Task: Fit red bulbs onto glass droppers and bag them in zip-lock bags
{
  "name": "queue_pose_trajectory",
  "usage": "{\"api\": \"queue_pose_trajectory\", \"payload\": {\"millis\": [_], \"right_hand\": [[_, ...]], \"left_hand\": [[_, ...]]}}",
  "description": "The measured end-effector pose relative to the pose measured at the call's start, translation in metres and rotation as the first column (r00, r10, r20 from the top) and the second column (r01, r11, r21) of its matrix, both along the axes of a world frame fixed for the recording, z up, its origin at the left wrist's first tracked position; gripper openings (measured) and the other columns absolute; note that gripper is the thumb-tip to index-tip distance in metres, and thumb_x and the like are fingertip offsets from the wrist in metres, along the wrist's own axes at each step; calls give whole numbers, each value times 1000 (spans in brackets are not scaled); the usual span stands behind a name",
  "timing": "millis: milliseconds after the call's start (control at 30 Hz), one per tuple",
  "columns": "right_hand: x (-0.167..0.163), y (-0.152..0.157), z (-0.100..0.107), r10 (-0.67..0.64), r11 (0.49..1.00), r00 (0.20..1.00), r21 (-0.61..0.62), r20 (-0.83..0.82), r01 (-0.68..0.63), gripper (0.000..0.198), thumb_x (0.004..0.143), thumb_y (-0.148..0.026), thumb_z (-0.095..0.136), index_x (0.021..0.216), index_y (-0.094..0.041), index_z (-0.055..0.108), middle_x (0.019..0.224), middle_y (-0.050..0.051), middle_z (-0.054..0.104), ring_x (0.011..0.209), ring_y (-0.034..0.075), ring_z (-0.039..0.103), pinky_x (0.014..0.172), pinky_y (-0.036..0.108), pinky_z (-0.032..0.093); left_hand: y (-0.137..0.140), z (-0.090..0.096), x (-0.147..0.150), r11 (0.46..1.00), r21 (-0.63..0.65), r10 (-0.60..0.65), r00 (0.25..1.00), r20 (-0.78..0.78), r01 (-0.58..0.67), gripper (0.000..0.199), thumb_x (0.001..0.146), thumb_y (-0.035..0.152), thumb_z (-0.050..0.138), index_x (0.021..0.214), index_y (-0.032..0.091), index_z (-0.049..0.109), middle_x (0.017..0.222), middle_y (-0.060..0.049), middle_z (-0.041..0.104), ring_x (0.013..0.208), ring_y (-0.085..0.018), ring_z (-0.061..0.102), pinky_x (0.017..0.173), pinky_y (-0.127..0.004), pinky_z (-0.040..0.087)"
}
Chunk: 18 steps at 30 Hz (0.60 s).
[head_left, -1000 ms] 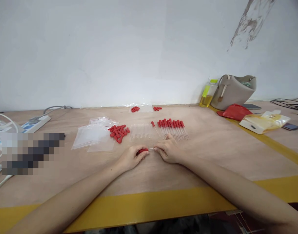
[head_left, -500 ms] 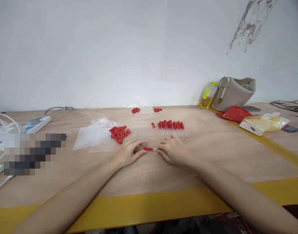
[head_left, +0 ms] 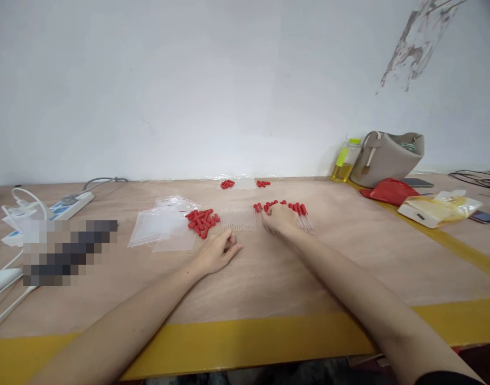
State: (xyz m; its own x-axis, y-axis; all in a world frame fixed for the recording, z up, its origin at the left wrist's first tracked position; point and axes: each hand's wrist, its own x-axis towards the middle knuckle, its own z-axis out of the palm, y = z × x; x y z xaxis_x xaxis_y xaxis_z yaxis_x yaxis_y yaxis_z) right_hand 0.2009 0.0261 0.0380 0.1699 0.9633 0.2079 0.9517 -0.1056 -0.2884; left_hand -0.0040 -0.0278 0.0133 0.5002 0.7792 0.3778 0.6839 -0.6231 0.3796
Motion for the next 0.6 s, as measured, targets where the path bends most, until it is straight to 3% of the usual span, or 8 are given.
{"api": "queue_pose_trajectory", "payload": {"millis": [200, 433, 600], "right_hand": [[-10, 2, -7, 8, 999, 994, -39, 111, -3, 37, 80, -41, 40, 94, -14, 61, 93, 15, 63, 84, 27, 59, 66, 34, 42], [-7, 3, -7, 25, 993, 999, -118, 44, -19, 45, 82, -46, 33, 90, -13, 62, 91, 16, 63, 86, 27, 59, 69, 36, 42], [-1, 5, -8, -9, 998, 997, -67, 74, 14, 39, 79, -45, 41, 91, -13, 62, 91, 15, 63, 87, 27, 58, 68, 35, 42]], "left_hand": [[2, 0, 0, 1000, -14, -15, 1000, 8, 15, 12, 79, 29, 47, 76, 19, 43, 49, 7, 38, 45, -10, 37, 48, -22, 26], [2, 0, 0, 1000, -13, -23, 1000, -17, 23, 11, 79, 29, 46, 77, 19, 42, 47, 8, 34, 45, -11, 36, 48, -22, 25], [2, -1, 1, 1000, -3, -22, 1000, -6, 22, 10, 79, 28, 47, 77, 19, 43, 46, 8, 35, 45, -11, 36, 47, -22, 24]]}}
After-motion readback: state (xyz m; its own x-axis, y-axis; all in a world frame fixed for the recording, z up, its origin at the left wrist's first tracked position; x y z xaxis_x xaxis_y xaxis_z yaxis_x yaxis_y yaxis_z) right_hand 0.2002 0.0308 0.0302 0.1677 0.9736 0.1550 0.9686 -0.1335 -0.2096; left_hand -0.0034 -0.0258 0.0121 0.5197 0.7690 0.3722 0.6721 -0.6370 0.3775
